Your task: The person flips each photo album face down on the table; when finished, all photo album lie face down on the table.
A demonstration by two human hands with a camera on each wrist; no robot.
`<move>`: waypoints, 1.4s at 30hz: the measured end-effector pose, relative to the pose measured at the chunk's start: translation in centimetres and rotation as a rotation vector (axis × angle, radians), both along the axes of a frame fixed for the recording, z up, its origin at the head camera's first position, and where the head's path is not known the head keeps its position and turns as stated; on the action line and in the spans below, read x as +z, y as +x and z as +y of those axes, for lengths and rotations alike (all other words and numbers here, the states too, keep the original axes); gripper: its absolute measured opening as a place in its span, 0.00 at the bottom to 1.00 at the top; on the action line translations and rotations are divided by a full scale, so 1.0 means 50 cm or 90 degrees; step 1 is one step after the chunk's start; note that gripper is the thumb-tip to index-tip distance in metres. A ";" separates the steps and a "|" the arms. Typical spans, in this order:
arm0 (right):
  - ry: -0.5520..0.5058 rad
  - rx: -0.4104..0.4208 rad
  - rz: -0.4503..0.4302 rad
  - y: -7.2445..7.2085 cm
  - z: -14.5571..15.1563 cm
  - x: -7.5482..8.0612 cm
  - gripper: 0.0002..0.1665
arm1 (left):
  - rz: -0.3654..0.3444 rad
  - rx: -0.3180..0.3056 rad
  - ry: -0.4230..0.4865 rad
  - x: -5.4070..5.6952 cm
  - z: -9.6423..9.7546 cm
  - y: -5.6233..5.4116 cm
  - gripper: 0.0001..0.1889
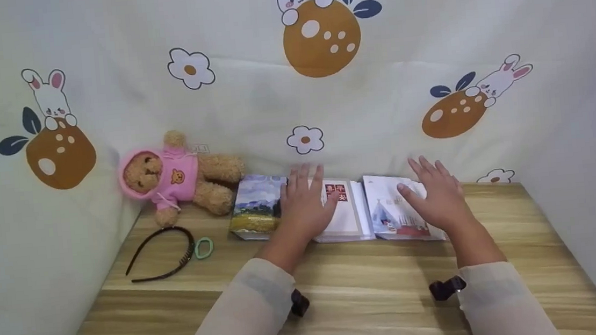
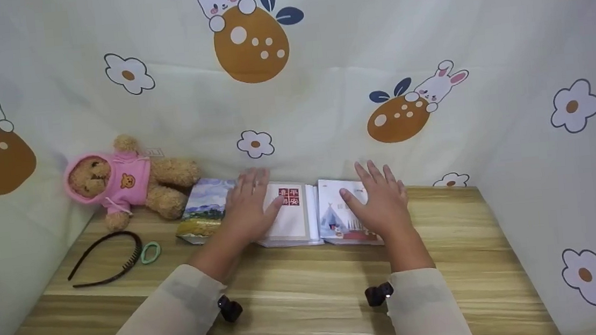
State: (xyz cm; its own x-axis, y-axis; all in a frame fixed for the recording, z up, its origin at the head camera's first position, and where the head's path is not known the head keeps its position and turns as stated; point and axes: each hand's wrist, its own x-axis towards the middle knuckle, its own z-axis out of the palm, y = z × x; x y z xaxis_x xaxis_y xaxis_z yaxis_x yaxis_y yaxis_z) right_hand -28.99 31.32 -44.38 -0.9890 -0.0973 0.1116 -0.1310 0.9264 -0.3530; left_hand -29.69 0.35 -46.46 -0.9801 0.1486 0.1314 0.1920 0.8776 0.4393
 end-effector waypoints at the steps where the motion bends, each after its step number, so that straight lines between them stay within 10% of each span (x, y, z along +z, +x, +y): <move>1: -0.013 0.003 0.003 0.004 0.006 -0.001 0.53 | -0.003 -0.015 0.022 -0.001 0.015 0.005 0.42; 15: -0.232 -0.010 -0.086 0.042 0.078 -0.038 0.47 | -0.129 -0.085 0.373 -0.029 0.164 0.057 0.41; 25: -0.288 -0.007 -0.168 0.038 0.096 -0.089 0.44 | -0.211 -0.082 0.343 -0.059 0.220 0.059 0.43; 35: -0.294 -0.029 -0.231 0.034 0.095 -0.093 0.44 | -0.234 -0.048 0.347 -0.057 0.231 0.061 0.46; 42: -0.286 -0.036 -0.236 0.038 0.100 -0.090 0.44 | -0.201 -0.095 0.408 -0.055 0.225 0.065 0.45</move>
State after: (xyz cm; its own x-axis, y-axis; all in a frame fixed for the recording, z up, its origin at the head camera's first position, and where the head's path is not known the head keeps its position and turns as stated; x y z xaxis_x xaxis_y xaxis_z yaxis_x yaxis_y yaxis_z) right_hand -27.11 36.29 -48.89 -0.9721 -0.0671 -0.2246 0.1209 0.6776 -0.7254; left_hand -26.42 11.61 -49.21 -0.9609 0.2728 -0.0476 0.0693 0.4033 0.9124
